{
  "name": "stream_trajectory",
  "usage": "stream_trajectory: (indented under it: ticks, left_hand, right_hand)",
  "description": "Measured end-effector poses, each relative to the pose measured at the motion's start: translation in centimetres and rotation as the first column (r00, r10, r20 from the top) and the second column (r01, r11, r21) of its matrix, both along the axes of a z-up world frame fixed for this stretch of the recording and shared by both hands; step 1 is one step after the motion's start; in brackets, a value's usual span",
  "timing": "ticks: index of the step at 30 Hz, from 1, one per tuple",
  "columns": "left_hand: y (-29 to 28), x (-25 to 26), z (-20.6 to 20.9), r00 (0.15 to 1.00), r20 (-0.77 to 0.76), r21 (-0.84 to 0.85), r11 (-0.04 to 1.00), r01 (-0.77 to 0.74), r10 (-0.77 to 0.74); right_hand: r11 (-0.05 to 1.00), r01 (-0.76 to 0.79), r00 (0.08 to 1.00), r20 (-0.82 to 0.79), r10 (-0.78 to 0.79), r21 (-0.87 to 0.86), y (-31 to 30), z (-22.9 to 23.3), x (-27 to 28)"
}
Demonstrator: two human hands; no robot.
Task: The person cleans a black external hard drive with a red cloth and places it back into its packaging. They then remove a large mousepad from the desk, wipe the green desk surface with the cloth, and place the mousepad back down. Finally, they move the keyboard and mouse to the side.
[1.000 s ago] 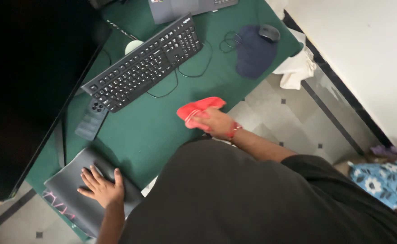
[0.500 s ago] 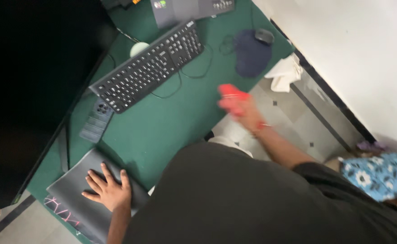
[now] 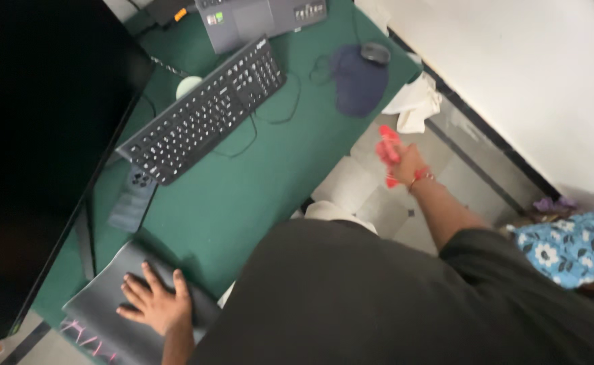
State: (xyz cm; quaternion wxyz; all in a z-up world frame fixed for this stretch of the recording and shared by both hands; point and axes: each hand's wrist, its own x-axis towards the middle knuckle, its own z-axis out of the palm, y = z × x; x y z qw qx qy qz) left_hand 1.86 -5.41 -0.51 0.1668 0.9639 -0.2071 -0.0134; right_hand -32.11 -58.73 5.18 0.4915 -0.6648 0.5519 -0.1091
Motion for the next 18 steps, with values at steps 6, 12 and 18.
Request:
stream_trajectory:
  ticks: [6,12,18]
  left_hand:
    - [0.7,-0.2,-1.1,1.000,-0.004,-0.019,1.000,0.006,-0.006]
    - [-3.3,-1.3,-0.8,0.950,0.311,0.104,0.993,-0.053,0.018]
    - [-15.0,-7.5,-0.8,0.974,0.071,0.088,0.974,0.208,-0.214]
  right_hand:
    - [0.614,-0.690,0.724,-0.383,0.573,-0.384,1.7,-0.3,7.5]
    - [0.425,-0.876,0.482,-0.416,0.771,-0.228,0.4,-1.0,11.3]
    - [0.749,-0.656,0.683,-0.496,0.536,-0.093,-9.2,-0.9,1.7]
